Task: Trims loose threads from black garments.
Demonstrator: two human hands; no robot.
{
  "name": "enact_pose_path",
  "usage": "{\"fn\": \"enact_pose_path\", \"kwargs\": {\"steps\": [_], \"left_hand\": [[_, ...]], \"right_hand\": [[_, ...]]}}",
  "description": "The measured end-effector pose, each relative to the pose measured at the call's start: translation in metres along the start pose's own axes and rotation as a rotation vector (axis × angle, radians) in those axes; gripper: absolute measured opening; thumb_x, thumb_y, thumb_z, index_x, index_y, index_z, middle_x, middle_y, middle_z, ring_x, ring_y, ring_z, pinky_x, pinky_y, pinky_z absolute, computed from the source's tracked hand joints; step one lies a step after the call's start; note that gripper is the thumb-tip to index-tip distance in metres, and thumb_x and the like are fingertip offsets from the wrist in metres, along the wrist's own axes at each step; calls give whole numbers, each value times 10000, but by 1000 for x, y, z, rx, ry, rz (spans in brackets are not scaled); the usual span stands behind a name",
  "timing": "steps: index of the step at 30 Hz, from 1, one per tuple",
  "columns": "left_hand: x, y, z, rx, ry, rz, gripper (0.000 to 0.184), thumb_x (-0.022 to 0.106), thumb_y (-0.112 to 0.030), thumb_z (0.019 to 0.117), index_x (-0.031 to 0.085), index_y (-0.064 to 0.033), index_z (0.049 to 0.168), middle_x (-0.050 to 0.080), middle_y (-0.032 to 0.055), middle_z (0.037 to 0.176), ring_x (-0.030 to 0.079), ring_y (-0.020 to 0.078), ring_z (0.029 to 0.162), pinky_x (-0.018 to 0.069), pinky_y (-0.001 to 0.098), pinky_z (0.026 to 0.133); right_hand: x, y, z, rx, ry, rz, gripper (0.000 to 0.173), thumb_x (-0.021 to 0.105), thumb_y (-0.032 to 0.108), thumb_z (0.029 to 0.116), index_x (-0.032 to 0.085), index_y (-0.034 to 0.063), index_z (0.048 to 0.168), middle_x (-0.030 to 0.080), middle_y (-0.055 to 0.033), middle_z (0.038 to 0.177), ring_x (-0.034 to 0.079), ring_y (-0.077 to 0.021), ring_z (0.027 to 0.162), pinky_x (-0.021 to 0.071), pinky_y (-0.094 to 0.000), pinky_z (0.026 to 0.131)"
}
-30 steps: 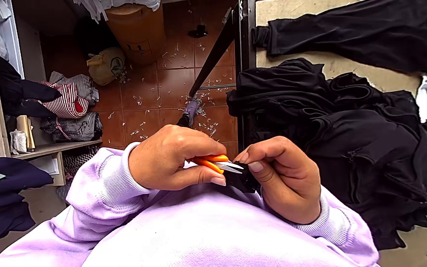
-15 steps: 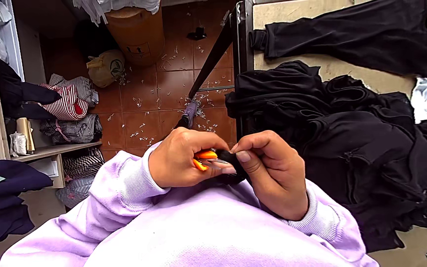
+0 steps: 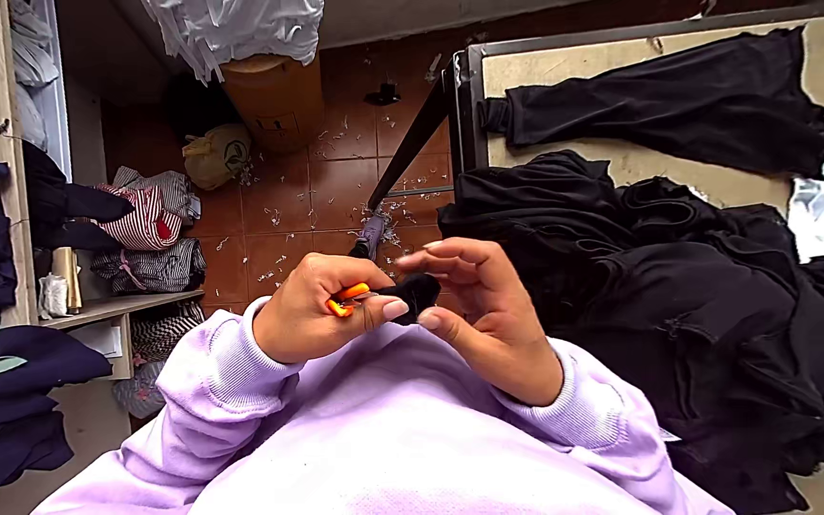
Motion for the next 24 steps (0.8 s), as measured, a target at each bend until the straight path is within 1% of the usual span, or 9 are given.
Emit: {"fn": "enact_pose_path", "kwargs": {"steps": [2, 3, 5, 7, 9, 11, 14, 20, 24], "left_hand": [[0, 1, -1, -27, -12, -65, 195, 648, -117, 978, 677, 36, 861, 609, -20, 727, 534, -47, 671, 441, 115, 608], [-2, 2, -2, -43, -28, -73, 195, 650, -125, 980, 679, 33, 869, 619, -23, 732, 541, -52, 672, 447, 114, 609], [-8, 4, -4, -68, -81, 3, 157, 672, -102, 956, 680, 49, 912, 622, -15, 730, 530, -48, 643, 441, 111, 581], [-13, 4, -6, -70, -131, 173, 241, 710, -99, 912, 640, 66, 1073, 602, 14, 786, 535, 0, 667, 460, 138, 595], [-16, -4, -8, -16, -177, 409, 374, 724, -149, 893, 610, 58, 1184, 647, 65, 934, 606, 69, 819, 533, 207, 737], [-16, -20, -10, 111, -236, 629, 305, 716, -144, 897, 676, 53, 1126, 702, 124, 975, 632, 166, 911, 505, 308, 840], [-12, -36, -11, 236, -248, 841, 217, 700, -138, 944, 735, 9, 1100, 745, 148, 1000, 681, 227, 937, 510, 383, 868], [-1, -43, -8, 284, -191, 902, 220, 694, -174, 976, 754, -16, 1116, 760, 140, 1008, 701, 233, 947, 518, 384, 849], [3, -40, -6, 275, -159, 884, 215, 678, -172, 987, 759, -14, 1108, 765, 144, 1008, 712, 231, 947, 526, 384, 859]], "right_hand": [[9, 4, 1, 4, 22, 144, 416, 671, 47, 940, 501, 51, 1320, 684, 18, 1147, 669, -55, 1033, 576, -237, 923], [9, 5, 2, 13, 22, 190, 409, 651, 9, 941, 510, 61, 1322, 692, 37, 1121, 670, -37, 997, 574, -216, 900], [2, 6, 1, 36, -9, 288, 387, 635, 15, 968, 540, 100, 1334, 713, 60, 1086, 686, -20, 950, 587, -194, 853], [-5, 7, 0, 61, -61, 353, 385, 641, 34, 980, 564, 123, 1347, 735, 62, 1067, 704, -21, 923, 599, -187, 823], [-9, 8, -2, 93, -99, 392, 378, 638, 29, 981, 571, 111, 1343, 743, 41, 1069, 716, -39, 927, 604, -202, 837], [-10, 6, -4, 133, -129, 425, 367, 635, 35, 984, 575, 97, 1341, 751, 23, 1065, 722, -50, 927, 603, -212, 843], [-11, 4, -5, 161, -154, 429, 374, 637, 42, 986, 573, 84, 1352, 760, 14, 1058, 728, -58, 929, 606, -221, 850], [-13, 11, -6, 140, -161, 311, 378, 635, 32, 986, 569, 76, 1356, 758, 33, 1052, 730, -50, 907, 612, -210, 835], [-13, 18, -7, 102, -145, 204, 393, 622, 24, 990, 554, 64, 1375, 735, 56, 1104, 717, -39, 927, 610, -210, 853]]}}
Point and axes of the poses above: each hand's wrist, its own z-axis towards the middle knuckle, its own x-axis out of the palm, y = z × x, the point moved 9 cm from there along z, towards the middle knuckle
